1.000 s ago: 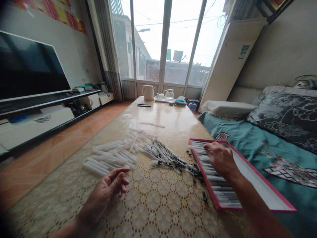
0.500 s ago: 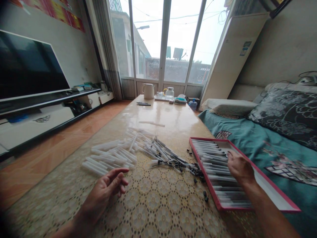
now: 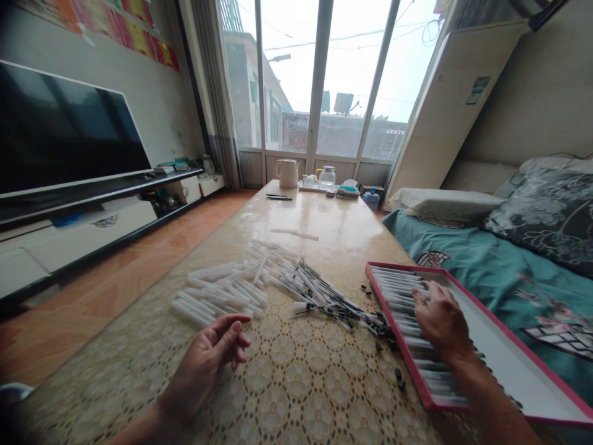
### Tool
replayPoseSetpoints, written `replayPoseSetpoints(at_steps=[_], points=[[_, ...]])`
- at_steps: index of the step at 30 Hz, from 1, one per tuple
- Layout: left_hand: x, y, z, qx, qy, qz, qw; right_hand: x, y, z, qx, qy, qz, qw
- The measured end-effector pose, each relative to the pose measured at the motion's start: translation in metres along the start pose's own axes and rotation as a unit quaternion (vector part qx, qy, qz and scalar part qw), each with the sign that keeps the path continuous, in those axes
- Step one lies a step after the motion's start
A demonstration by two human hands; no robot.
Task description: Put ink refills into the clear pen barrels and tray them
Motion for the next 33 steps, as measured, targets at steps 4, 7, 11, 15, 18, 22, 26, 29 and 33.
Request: replayPoseSetpoints(at_steps=[4, 7, 11, 15, 18, 22, 26, 29, 33], points=[[-0.008, 0.004, 0.007, -0.045, 0.012, -0.032, 0.998, 0.092, 0.019, -0.003, 0.074, -0.099, 0.112, 0.986], [-0.012, 0.003, 0.015, -0.078, 0.025, -0.043, 0.996, 0.157, 0.037, -0.02, 0.174, -0.16, 0.172, 0.956], [-0.01, -0.001, 0.022, -0.095, 0.041, -0.031, 0.994, 0.192, 0.046, -0.034, 0.183, -0.137, 0.171, 0.958], [-0.007, -0.003, 0.022, -0.087, 0.043, -0.028, 0.995, 0.194, 0.047, -0.042, 0.176, -0.112, 0.152, 0.966], [-0.007, -0.003, 0.019, -0.073, 0.031, -0.032, 0.996, 0.191, 0.045, -0.038, 0.17, -0.113, 0.149, 0.967], [-0.005, 0.002, 0.003, -0.008, 0.038, -0.013, 0.999, 0.198, 0.051, -0.015, 0.173, -0.16, 0.178, 0.956], [0.008, 0.008, -0.017, 0.063, 0.115, 0.078, 0.988, 0.228, 0.079, 0.022, 0.194, -0.296, 0.234, 0.906], [0.014, 0.009, -0.019, 0.071, 0.159, 0.121, 0.977, 0.253, 0.102, 0.043, 0.203, -0.335, 0.271, 0.879], [0.015, 0.004, -0.007, 0.033, 0.187, 0.117, 0.975, 0.261, 0.108, 0.047, 0.212, -0.353, 0.278, 0.868]])
Point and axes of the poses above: each hand's wrist, its own y-axis away from the middle knuckle, its own z-axis out of the back of the hand, x = y × z, the point moved 8 cm from there along -y, towards the middle knuckle, and after that the axes turned 8 degrees about y, right-handed, at the moved point
